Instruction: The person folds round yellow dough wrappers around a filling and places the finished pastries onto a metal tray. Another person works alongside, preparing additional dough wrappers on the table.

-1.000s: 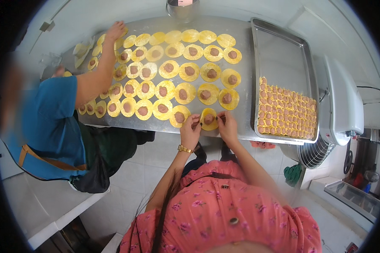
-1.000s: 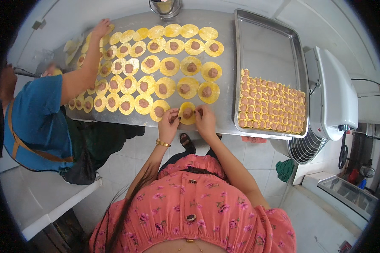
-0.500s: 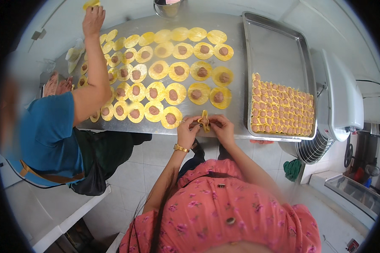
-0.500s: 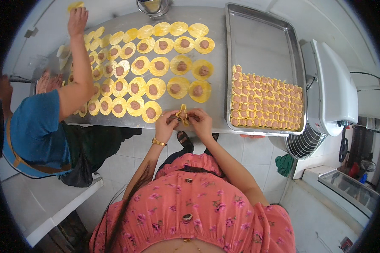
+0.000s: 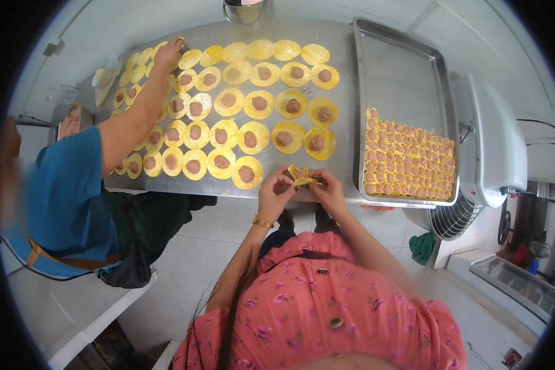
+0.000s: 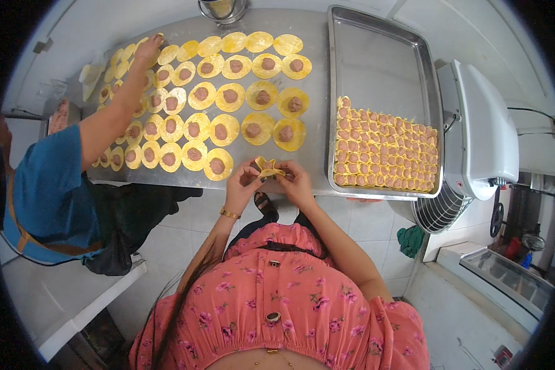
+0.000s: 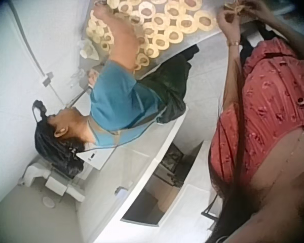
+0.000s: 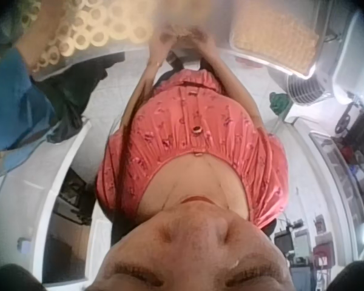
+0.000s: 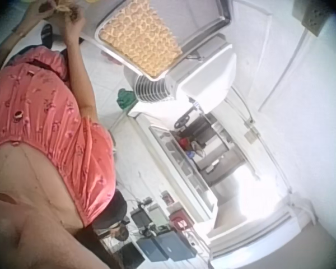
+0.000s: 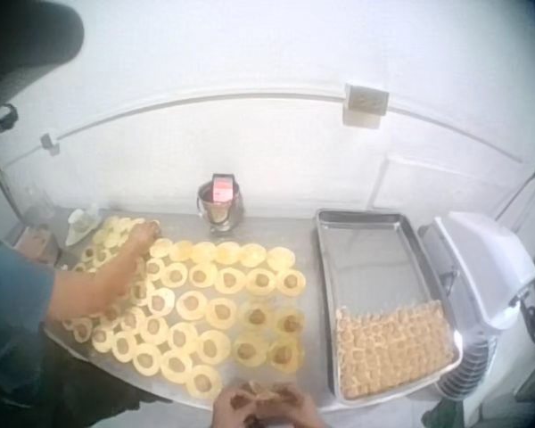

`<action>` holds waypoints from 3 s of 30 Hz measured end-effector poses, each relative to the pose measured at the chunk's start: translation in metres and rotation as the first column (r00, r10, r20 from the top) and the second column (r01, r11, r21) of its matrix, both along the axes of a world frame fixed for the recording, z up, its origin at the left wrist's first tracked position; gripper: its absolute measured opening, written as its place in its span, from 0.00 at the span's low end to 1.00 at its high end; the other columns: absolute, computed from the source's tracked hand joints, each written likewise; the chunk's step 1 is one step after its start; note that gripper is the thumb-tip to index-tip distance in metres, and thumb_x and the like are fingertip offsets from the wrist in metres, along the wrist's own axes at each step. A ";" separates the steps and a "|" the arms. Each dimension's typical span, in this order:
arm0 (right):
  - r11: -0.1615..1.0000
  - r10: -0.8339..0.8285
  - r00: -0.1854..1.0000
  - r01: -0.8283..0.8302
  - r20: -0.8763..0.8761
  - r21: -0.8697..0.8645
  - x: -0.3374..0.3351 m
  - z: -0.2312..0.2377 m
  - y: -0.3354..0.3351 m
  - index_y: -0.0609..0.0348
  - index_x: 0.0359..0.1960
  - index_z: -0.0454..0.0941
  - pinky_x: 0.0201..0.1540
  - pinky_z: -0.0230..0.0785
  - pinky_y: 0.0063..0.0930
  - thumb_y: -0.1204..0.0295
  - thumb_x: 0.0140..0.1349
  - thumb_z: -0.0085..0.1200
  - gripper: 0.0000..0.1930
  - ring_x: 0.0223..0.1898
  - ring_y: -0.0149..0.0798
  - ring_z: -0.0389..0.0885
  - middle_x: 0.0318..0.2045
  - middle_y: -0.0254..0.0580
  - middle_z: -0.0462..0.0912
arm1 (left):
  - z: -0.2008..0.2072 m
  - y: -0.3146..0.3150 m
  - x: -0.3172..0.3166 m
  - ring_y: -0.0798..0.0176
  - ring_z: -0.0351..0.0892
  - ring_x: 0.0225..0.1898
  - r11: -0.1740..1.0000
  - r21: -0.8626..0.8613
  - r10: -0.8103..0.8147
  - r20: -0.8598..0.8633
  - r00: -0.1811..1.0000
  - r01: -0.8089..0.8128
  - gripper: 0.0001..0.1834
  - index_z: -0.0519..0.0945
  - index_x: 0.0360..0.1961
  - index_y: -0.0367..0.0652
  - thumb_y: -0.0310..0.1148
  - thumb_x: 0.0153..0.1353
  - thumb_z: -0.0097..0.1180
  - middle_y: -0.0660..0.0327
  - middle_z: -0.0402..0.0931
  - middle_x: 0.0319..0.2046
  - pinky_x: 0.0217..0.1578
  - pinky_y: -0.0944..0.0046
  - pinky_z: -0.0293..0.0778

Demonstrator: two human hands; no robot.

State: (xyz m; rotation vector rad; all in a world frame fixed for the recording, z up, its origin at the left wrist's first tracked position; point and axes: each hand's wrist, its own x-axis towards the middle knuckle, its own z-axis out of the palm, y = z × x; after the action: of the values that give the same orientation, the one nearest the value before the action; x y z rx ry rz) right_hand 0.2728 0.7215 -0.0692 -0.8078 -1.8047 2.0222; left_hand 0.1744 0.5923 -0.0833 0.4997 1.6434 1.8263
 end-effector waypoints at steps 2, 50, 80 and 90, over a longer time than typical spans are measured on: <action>0.959 0.023 0.989 -0.063 0.145 0.277 0.000 -0.002 0.009 0.63 0.35 0.75 0.36 0.69 0.23 0.83 0.48 0.54 0.11 0.34 0.32 0.78 0.33 0.39 0.78 | 0.003 -0.003 -0.002 0.65 0.75 0.43 0.999 0.017 -0.046 0.107 0.993 0.045 0.11 0.72 0.35 0.37 0.15 0.50 0.54 0.55 0.67 0.52 0.38 0.69 0.75; 0.650 0.215 0.958 -0.285 0.189 0.705 -0.001 0.010 0.027 0.59 0.37 0.75 0.38 0.70 0.35 0.85 0.39 0.53 0.19 0.37 0.49 0.76 0.35 0.45 0.75 | 0.017 0.027 -0.009 0.51 0.78 0.29 0.803 -0.577 -0.498 -0.516 0.697 0.147 0.16 0.74 0.37 0.41 0.30 0.45 0.62 0.54 0.78 0.26 0.30 0.58 0.73; 0.631 0.047 0.985 -0.156 0.163 0.760 0.004 0.016 0.024 0.59 0.40 0.75 0.41 0.68 0.38 0.84 0.43 0.52 0.18 0.39 0.52 0.74 0.36 0.47 0.75 | 0.015 0.037 0.000 0.51 0.78 0.32 0.851 -0.517 -0.396 -0.524 0.754 0.087 0.14 0.74 0.36 0.42 0.26 0.45 0.61 0.54 0.77 0.28 0.32 0.57 0.73; 0.684 0.075 0.979 -0.189 0.190 0.705 0.000 0.015 0.028 0.59 0.37 0.75 0.40 0.68 0.39 0.84 0.42 0.48 0.17 0.39 0.53 0.73 0.35 0.48 0.75 | 0.015 0.039 -0.003 0.49 0.75 0.36 0.891 -0.445 -0.343 -0.540 0.768 0.085 0.14 0.72 0.37 0.43 0.27 0.46 0.59 0.55 0.75 0.33 0.34 0.55 0.71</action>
State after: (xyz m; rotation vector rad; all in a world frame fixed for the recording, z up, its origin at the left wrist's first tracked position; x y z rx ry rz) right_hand 0.2728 0.7491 -0.0540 -0.5815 -2.5321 1.1173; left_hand 0.1717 0.6313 -0.0681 1.1282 2.1989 1.1510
